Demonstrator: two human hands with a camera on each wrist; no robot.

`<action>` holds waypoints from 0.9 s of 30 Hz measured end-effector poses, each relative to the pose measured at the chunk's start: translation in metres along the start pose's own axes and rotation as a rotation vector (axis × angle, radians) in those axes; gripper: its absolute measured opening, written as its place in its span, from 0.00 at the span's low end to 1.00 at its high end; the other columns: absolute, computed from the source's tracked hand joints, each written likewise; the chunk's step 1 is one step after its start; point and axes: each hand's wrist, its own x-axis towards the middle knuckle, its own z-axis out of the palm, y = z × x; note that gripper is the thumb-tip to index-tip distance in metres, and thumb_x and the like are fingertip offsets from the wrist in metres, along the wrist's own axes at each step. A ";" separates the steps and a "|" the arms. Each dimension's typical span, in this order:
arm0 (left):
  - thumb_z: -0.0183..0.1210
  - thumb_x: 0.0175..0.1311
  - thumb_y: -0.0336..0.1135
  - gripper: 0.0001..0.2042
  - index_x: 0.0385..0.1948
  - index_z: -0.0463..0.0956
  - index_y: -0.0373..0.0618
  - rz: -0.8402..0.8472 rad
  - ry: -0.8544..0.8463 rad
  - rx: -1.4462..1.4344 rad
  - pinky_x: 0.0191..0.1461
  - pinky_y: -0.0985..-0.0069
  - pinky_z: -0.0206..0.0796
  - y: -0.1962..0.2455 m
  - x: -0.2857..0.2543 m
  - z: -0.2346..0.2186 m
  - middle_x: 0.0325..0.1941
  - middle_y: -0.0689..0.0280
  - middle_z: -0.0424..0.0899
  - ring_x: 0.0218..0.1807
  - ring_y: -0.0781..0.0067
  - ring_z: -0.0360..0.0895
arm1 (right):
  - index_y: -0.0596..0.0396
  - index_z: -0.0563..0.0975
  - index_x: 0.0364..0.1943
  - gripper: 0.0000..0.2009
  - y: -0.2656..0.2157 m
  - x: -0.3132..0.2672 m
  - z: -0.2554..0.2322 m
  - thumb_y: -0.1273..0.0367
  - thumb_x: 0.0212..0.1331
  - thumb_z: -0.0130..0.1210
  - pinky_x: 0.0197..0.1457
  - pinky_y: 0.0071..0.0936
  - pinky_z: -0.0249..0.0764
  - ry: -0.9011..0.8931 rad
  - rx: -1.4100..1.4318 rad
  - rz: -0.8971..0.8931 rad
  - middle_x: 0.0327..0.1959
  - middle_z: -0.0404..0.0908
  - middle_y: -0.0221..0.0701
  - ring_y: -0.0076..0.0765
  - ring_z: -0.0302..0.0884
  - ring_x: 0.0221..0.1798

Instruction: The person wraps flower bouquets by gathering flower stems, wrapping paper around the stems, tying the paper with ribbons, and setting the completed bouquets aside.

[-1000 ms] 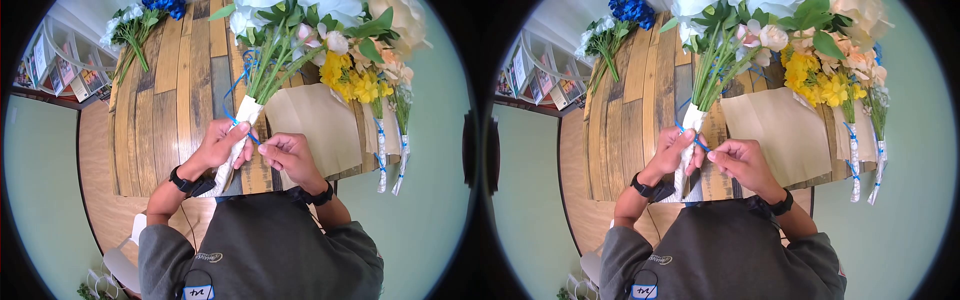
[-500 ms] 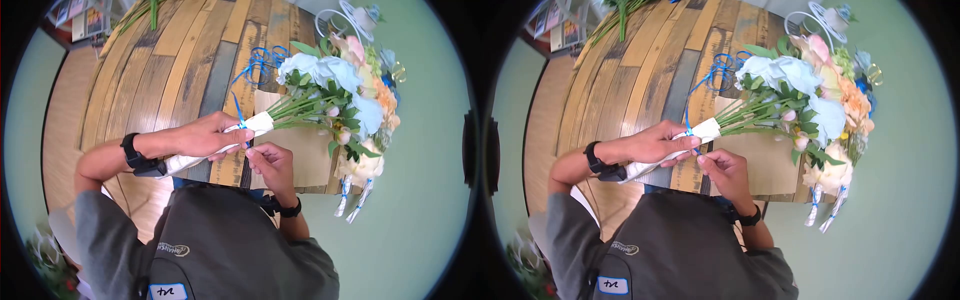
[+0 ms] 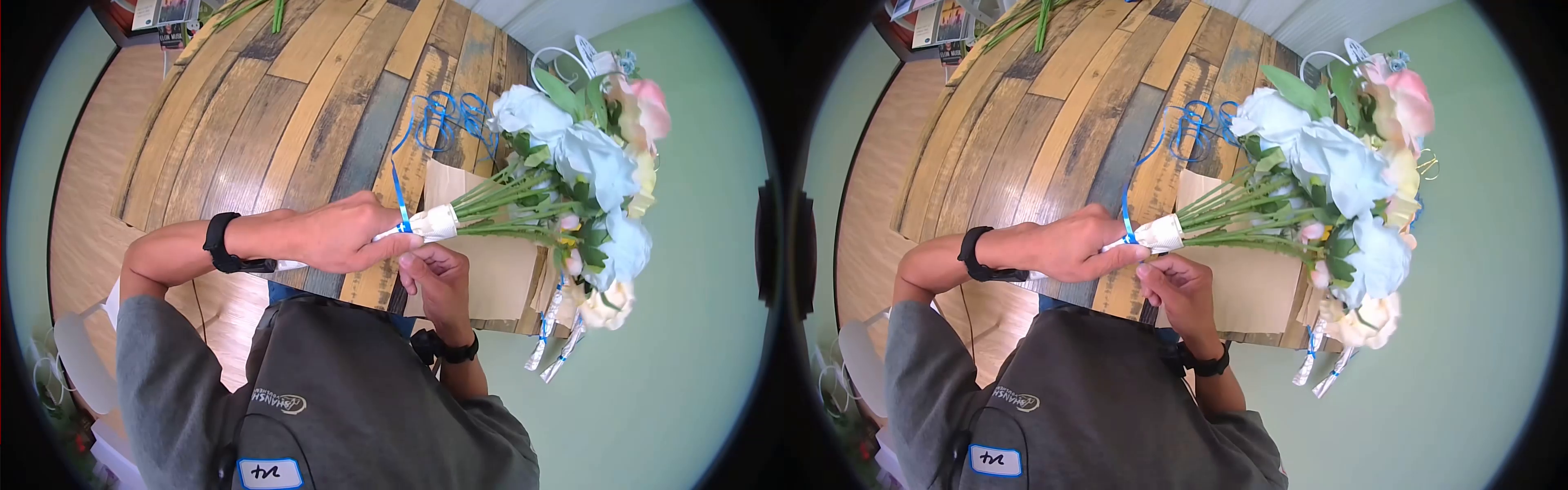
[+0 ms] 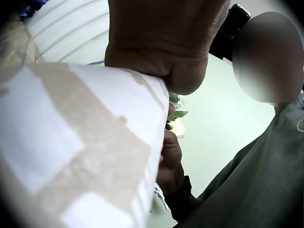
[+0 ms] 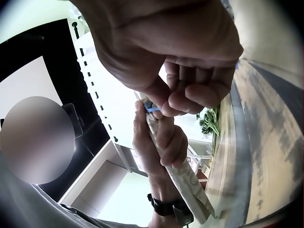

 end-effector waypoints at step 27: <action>0.52 0.73 0.38 0.14 0.32 0.75 0.34 0.246 -0.127 -0.225 0.27 0.61 0.65 0.024 0.002 -0.008 0.19 0.53 0.77 0.20 0.51 0.75 | 0.58 0.81 0.49 0.18 -0.074 0.090 -0.003 0.66 0.56 0.68 0.74 0.51 0.55 -0.491 -0.571 -0.918 0.52 0.81 0.45 0.51 0.72 0.65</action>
